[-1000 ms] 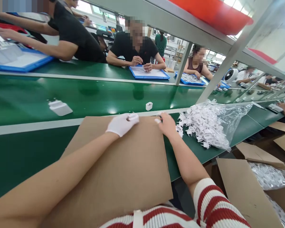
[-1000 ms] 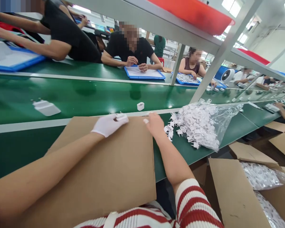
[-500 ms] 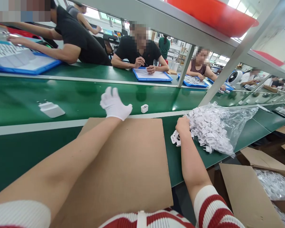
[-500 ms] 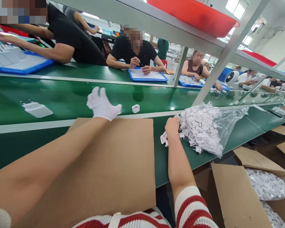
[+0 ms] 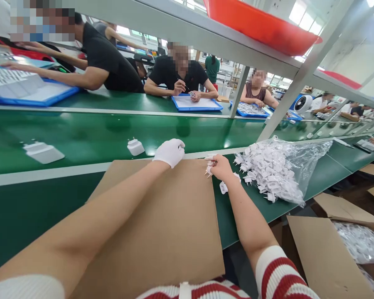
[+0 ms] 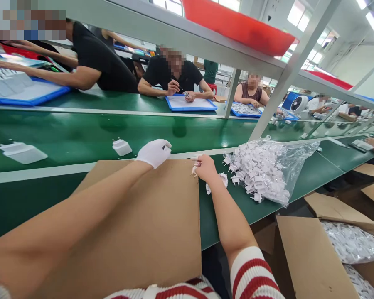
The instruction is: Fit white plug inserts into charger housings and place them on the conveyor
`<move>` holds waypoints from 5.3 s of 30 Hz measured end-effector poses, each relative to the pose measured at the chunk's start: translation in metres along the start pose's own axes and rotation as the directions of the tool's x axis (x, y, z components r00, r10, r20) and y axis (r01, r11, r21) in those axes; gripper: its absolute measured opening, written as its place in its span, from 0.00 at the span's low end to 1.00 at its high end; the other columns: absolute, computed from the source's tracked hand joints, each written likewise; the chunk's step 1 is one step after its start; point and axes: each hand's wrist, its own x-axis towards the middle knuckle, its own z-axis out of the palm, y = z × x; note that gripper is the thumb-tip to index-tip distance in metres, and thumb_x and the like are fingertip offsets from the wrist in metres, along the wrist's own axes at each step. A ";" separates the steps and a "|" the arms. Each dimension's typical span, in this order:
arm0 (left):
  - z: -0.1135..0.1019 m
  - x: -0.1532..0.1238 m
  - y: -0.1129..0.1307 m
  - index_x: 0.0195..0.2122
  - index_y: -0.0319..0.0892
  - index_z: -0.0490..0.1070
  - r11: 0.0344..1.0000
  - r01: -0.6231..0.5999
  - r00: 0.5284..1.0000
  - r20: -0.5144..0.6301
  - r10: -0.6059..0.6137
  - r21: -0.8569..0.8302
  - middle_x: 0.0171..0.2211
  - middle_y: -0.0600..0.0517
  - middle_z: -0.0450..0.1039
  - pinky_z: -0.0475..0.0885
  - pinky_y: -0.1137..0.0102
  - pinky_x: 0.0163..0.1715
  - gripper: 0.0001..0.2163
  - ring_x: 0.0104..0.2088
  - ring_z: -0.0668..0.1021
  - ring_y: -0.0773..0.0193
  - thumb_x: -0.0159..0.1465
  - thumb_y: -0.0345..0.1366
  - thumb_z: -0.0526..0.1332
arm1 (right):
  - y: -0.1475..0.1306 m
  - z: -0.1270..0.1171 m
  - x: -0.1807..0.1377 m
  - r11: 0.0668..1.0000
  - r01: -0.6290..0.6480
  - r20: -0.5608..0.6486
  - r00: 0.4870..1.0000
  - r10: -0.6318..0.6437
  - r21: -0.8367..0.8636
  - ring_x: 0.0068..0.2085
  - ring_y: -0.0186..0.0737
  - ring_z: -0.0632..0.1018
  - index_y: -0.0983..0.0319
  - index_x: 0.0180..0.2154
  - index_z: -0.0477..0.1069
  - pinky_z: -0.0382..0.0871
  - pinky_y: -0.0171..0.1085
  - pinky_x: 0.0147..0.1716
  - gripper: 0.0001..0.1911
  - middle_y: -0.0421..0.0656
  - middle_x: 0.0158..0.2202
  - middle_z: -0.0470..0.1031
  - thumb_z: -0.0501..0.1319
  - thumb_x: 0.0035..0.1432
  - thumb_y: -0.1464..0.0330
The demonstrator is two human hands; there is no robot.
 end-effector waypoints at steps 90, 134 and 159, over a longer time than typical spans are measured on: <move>0.006 -0.116 -0.001 0.27 0.46 0.76 0.996 0.046 0.990 0.138 -0.035 -0.074 0.35 0.48 0.81 0.68 0.63 0.38 0.17 0.42 0.80 0.49 0.58 0.56 0.64 | -0.047 0.057 -0.028 0.852 0.457 0.156 0.889 -0.430 -0.256 0.47 0.48 0.73 0.59 0.41 0.74 0.70 0.42 0.47 0.16 0.48 0.42 0.74 0.54 0.58 0.80; 0.013 -0.117 -0.006 0.45 0.51 0.83 0.993 0.011 0.998 0.069 -0.003 -0.117 0.32 0.51 0.79 0.68 0.65 0.39 0.18 0.36 0.79 0.55 0.60 0.53 0.66 | -0.040 0.060 -0.021 0.783 0.513 0.094 0.851 -0.516 -0.352 0.40 0.46 0.71 0.58 0.33 0.66 0.65 0.39 0.40 0.12 0.45 0.36 0.70 0.53 0.53 0.80; -0.011 -0.069 -0.022 0.40 0.47 0.79 0.985 0.116 0.992 0.069 -0.108 -0.125 0.41 0.49 0.82 0.69 0.65 0.43 0.16 0.43 0.80 0.53 0.67 0.52 0.59 | -0.049 0.015 -0.037 0.900 0.299 0.176 0.951 -0.253 -0.318 0.55 0.52 0.73 0.58 0.55 0.75 0.69 0.48 0.55 0.27 0.50 0.55 0.71 0.68 0.52 0.74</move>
